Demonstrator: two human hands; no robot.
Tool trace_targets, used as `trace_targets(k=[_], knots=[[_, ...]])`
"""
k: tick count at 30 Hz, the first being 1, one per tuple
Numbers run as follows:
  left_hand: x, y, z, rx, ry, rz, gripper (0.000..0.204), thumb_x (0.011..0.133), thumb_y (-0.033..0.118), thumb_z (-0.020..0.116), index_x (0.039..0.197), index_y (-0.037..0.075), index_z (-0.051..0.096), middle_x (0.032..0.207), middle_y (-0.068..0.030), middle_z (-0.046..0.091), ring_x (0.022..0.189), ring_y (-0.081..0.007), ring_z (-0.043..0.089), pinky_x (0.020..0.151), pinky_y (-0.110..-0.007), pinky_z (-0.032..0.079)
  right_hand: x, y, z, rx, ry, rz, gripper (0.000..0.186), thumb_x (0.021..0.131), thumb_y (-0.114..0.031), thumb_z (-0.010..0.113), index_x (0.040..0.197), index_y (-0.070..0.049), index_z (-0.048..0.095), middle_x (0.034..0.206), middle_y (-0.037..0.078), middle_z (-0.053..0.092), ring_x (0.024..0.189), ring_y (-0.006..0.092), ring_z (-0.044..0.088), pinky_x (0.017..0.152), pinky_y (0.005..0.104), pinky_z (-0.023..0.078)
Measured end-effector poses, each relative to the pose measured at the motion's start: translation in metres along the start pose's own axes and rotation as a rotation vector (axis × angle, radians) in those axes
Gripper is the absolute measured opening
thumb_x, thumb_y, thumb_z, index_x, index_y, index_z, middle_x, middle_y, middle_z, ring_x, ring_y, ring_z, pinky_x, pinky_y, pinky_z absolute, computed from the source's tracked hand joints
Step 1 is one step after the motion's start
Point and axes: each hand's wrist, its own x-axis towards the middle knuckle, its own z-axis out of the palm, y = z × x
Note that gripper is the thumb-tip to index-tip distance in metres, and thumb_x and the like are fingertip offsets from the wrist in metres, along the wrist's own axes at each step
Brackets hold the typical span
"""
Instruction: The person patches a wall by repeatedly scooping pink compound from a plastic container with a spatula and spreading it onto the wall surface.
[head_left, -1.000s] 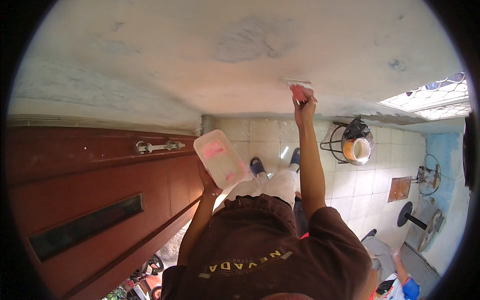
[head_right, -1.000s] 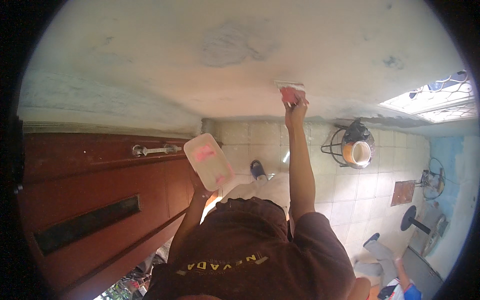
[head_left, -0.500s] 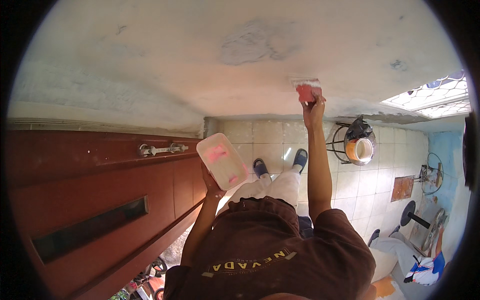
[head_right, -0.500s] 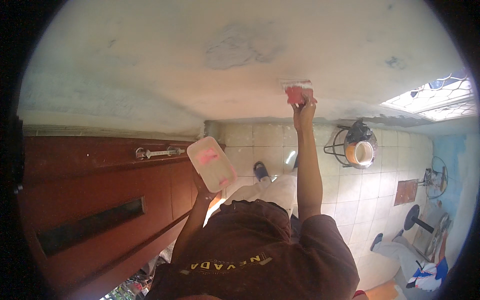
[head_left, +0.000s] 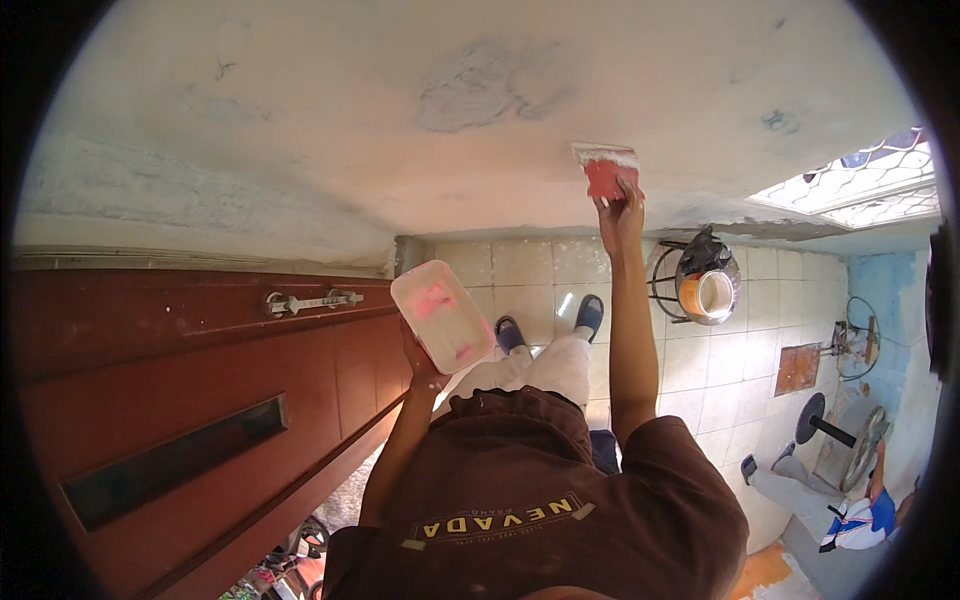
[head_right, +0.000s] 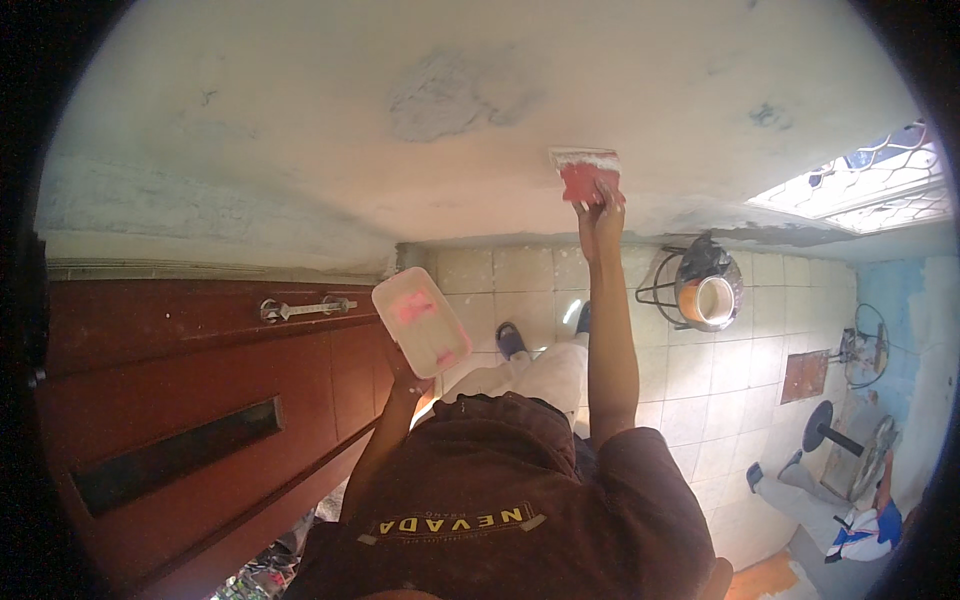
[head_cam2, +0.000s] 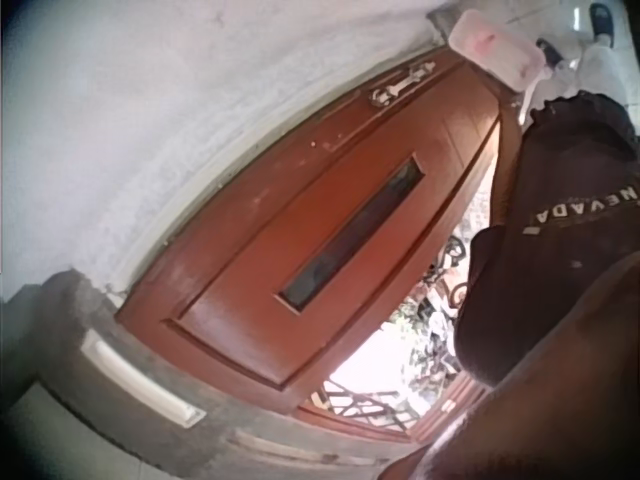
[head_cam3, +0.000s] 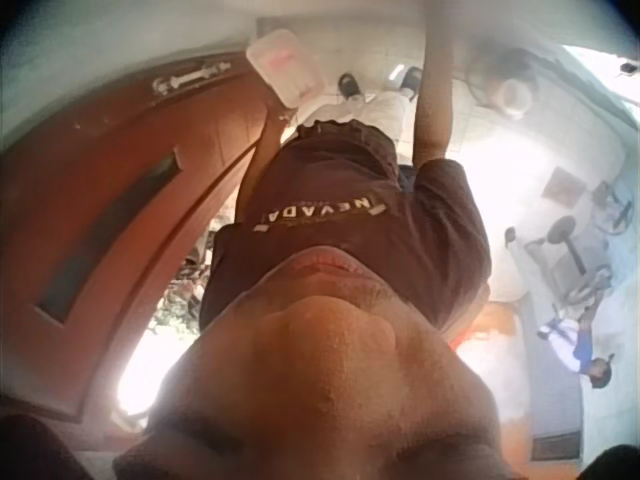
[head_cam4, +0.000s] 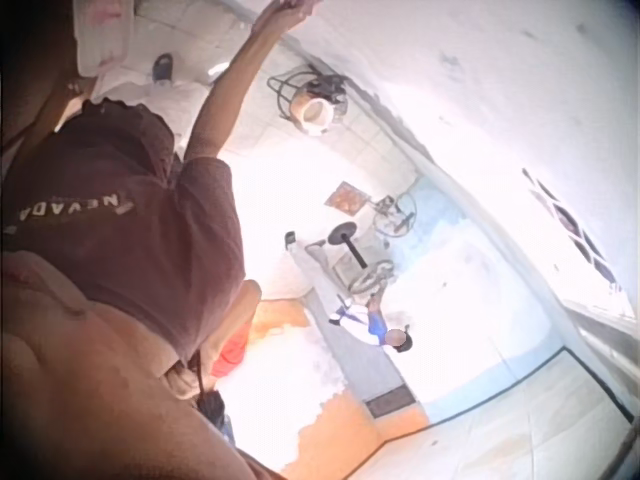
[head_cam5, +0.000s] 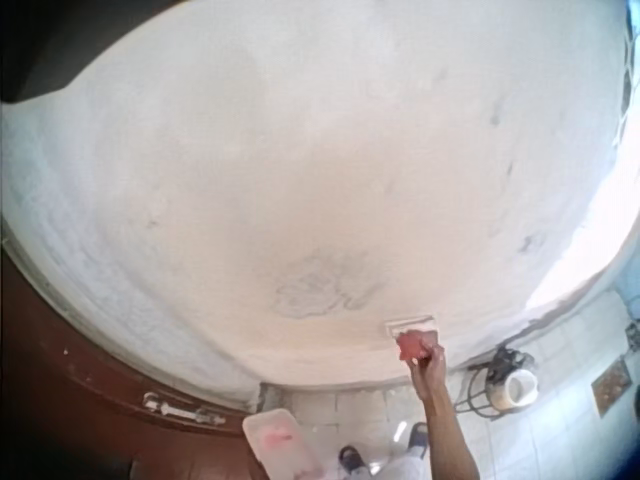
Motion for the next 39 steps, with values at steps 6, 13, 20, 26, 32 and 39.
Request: trace_targets(k=[6,13,20,26,32,39], knots=[[0.005,-0.011,-0.027,0.035,0.004,-0.008,0.067,0.095,0.065,0.048,0.143,0.018,0.048,0.136,-0.0066,0.058,0.127,-0.0304,0.057,0.105,-0.058,0.047,0.04,0.084,-0.121,-0.321,0.018,0.335,0.023,0.102,-0.017,0.044,0.101,-0.005,0.064,0.108,0.008,0.067,0.092,0.0178,0.062,0.084,0.0306,0.055],[0.0,-0.005,-0.001,0.047,0.063,0.037,0.07,0.095,0.066,0.049,0.144,0.018,0.047,0.138,-0.0069,0.057,0.127,-0.0311,0.056,0.106,-0.057,0.047,0.092,0.096,-0.095,-0.252,-0.174,0.184,0.039,0.104,-0.013,0.032,0.096,0.009,0.063,0.101,0.025,0.072,0.076,0.0181,0.062,0.071,0.0209,0.051],[0.002,-0.008,0.008,-0.098,-0.083,-0.003,0.07,0.094,0.065,0.05,0.145,0.017,0.046,0.14,-0.0086,0.056,0.129,-0.0331,0.055,0.106,-0.058,0.047,0.009,-0.025,-0.004,0.083,-0.07,0.098,0.019,0.099,-0.013,0.053,0.109,0.002,0.062,0.118,0.017,0.066,0.105,0.0241,0.064,0.092,0.0373,0.053],[0.032,-0.03,0.062,-0.102,-0.15,0.0,0.073,0.096,0.066,0.046,0.148,0.015,0.044,0.142,-0.0101,0.055,0.13,-0.0328,0.054,0.106,-0.057,0.047,-0.047,-0.071,-0.05,-0.091,-0.073,0.091,0.017,0.097,-0.013,0.06,0.11,-0.002,0.062,0.118,0.01,0.063,0.11,0.0241,0.062,0.095,0.0414,0.053],[0.052,-0.05,0.137,-0.006,-0.15,0.05,0.061,0.103,0.056,0.04,0.146,0.014,0.046,0.142,-0.0073,0.055,0.13,-0.0285,0.053,0.108,-0.054,0.046,-0.138,-0.116,0.001,-0.752,-0.34,0.065,0.021,0.093,-0.012,0.069,0.11,-0.001,0.063,0.099,0.004,0.068,0.089,0.0119,0.063,0.081,0.0289,0.05],[0.088,-0.109,0.197,-0.028,-0.237,-0.035,0.081,0.099,0.07,0.034,0.153,0.01,0.035,0.148,-0.0136,0.049,0.135,-0.0317,0.05,0.113,-0.051,0.041,-0.158,-0.166,0.051,-1.251,-0.353,-0.284,0.024,0.095,-0.015,0.07,0.112,-0.001,0.061,0.08,0.006,0.062,0.07,0.0112,0.056,0.065,0.0265,0.046]])
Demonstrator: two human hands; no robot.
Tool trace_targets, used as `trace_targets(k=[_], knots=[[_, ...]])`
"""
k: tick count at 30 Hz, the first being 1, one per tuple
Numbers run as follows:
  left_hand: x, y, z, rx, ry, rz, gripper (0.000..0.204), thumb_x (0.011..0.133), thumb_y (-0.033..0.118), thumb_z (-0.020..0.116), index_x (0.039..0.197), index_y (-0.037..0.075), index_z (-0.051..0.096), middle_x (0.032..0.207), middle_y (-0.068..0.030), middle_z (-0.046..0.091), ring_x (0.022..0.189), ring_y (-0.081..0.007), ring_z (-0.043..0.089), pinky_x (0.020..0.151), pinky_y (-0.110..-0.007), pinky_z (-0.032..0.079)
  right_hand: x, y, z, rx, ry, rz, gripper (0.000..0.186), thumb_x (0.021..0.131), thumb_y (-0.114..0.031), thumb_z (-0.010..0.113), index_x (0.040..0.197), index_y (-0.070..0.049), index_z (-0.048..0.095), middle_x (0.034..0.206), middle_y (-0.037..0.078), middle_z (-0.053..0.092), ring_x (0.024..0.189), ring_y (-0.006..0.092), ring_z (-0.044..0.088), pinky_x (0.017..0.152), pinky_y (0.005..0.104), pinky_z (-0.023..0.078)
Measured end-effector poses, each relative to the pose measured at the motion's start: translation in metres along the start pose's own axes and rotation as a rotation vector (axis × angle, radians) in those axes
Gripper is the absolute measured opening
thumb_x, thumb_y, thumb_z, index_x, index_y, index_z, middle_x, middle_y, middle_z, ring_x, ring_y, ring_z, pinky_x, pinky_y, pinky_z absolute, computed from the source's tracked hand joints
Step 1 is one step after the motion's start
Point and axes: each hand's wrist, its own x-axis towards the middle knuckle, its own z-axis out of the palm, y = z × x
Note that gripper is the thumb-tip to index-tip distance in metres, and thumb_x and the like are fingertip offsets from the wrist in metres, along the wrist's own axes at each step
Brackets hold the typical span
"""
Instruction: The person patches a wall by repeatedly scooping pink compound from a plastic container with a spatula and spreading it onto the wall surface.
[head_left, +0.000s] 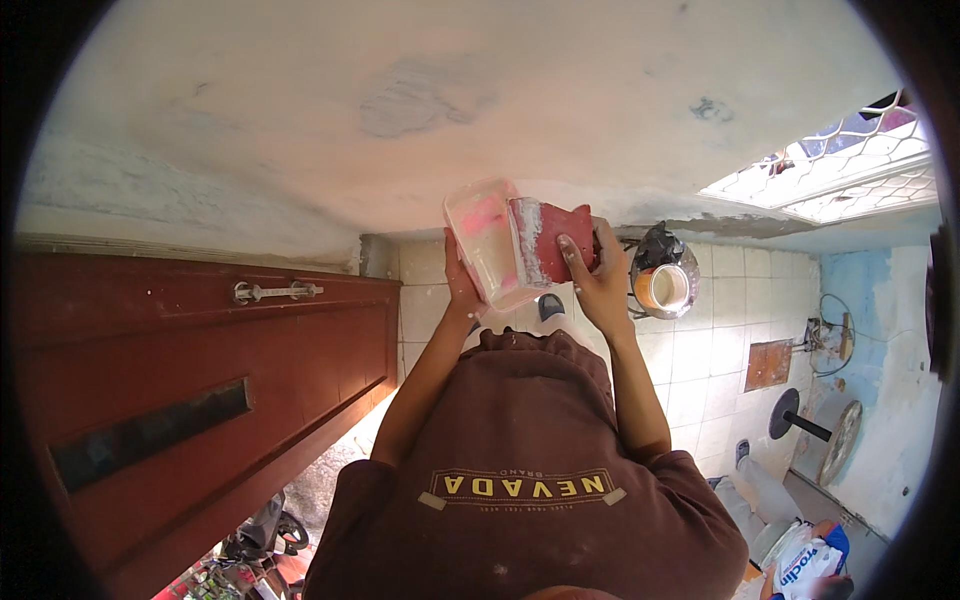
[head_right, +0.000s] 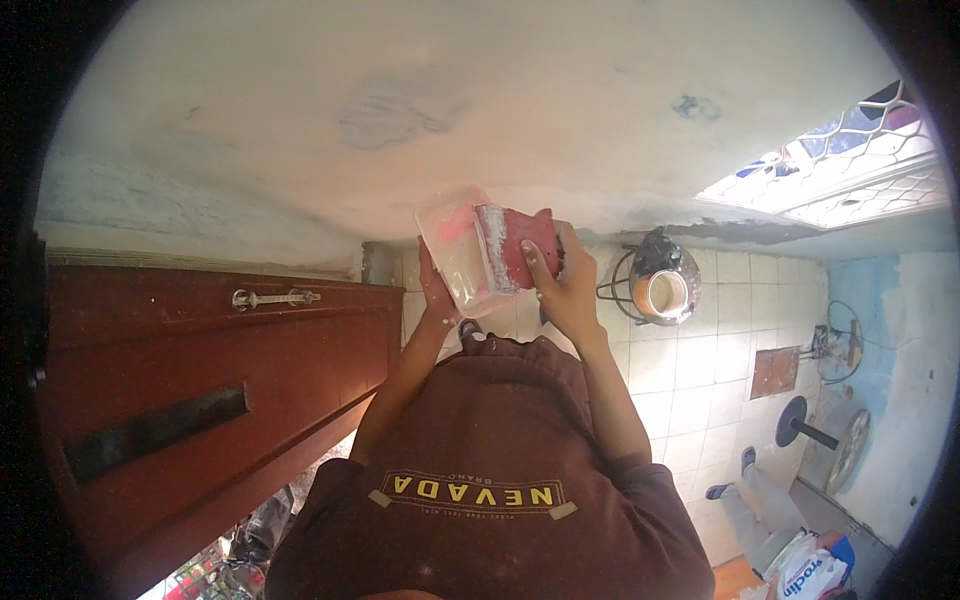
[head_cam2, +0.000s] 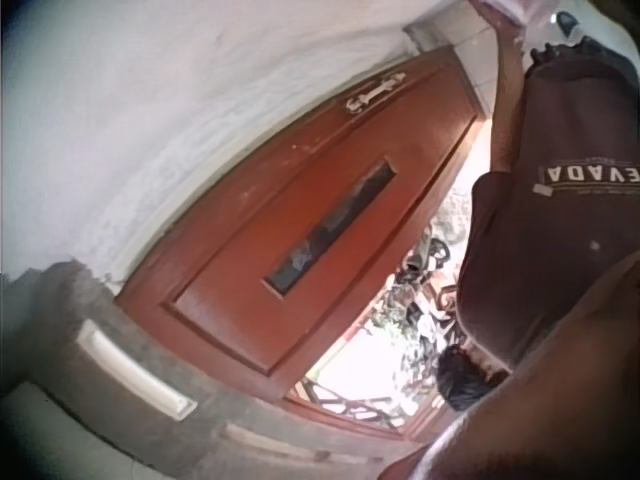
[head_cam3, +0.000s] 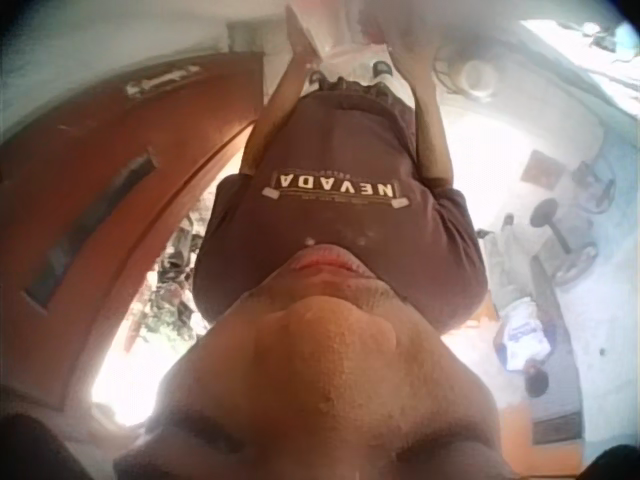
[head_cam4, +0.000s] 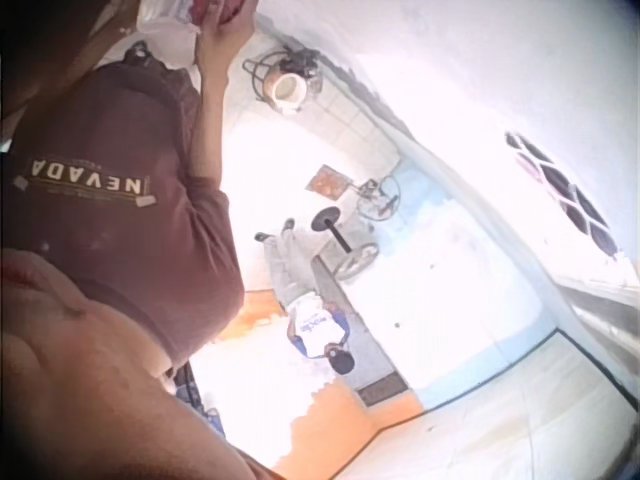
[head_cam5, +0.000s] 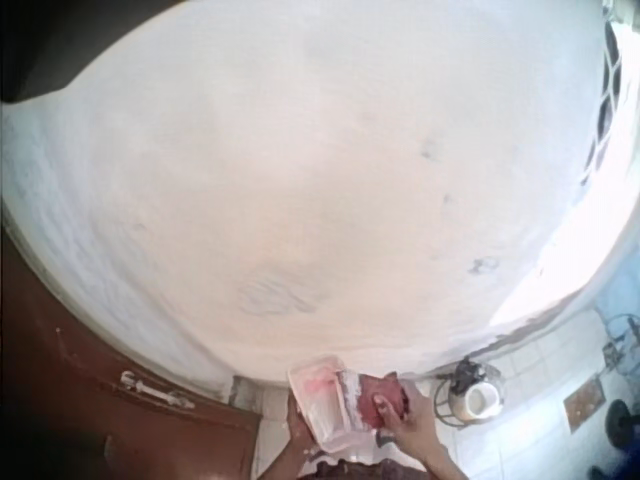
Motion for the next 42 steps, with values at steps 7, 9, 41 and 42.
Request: trace_targets(k=[7,9,41,42], knots=[[0.03,-0.066,0.049,0.124,0.01,0.189,0.082,0.099,0.071,0.03,0.153,0.009,0.035,0.147,-0.0143,0.048,0.133,-0.033,0.051,0.112,-0.048,0.043,0.012,0.018,-0.022,-0.357,-0.052,-0.224,0.032,0.098,-0.012,0.058,0.127,-0.001,0.052,0.083,0.028,0.066,0.076,0.0457,0.066,0.061,0.0502,0.049],[0.033,-0.086,0.07,0.233,0.103,0.223,0.081,0.099,0.07,0.031,0.153,0.009,0.035,0.146,-0.0139,0.049,0.131,-0.0322,0.052,0.111,-0.048,0.043,0.013,0.024,-0.032,-0.32,-0.08,-0.261,0.032,0.098,-0.011,0.057,0.127,-0.001,0.05,0.082,0.029,0.066,0.076,0.0455,0.066,0.061,0.0507,0.049],[0.017,-0.158,0.048,0.159,0.196,0.329,0.069,0.104,0.063,0.028,0.15,0.013,0.038,0.143,-0.0088,0.051,0.131,-0.0258,0.053,0.11,-0.043,0.046,0.028,0.074,-0.105,-0.212,-0.359,-0.111,0.033,0.099,-0.021,0.059,0.122,0.002,0.053,0.076,0.018,0.068,0.064,0.0328,0.068,0.058,0.0454,0.051],[0.019,-0.157,0.048,0.118,0.186,0.328,0.07,0.104,0.064,0.028,0.151,0.012,0.038,0.144,-0.0095,0.051,0.13,-0.0258,0.054,0.11,-0.042,0.046,0.031,0.071,-0.112,-0.076,-0.302,-0.032,0.032,0.1,-0.022,0.059,0.121,0.002,0.054,0.077,0.015,0.069,0.065,0.0272,0.068,0.059,0.0429,0.051]])
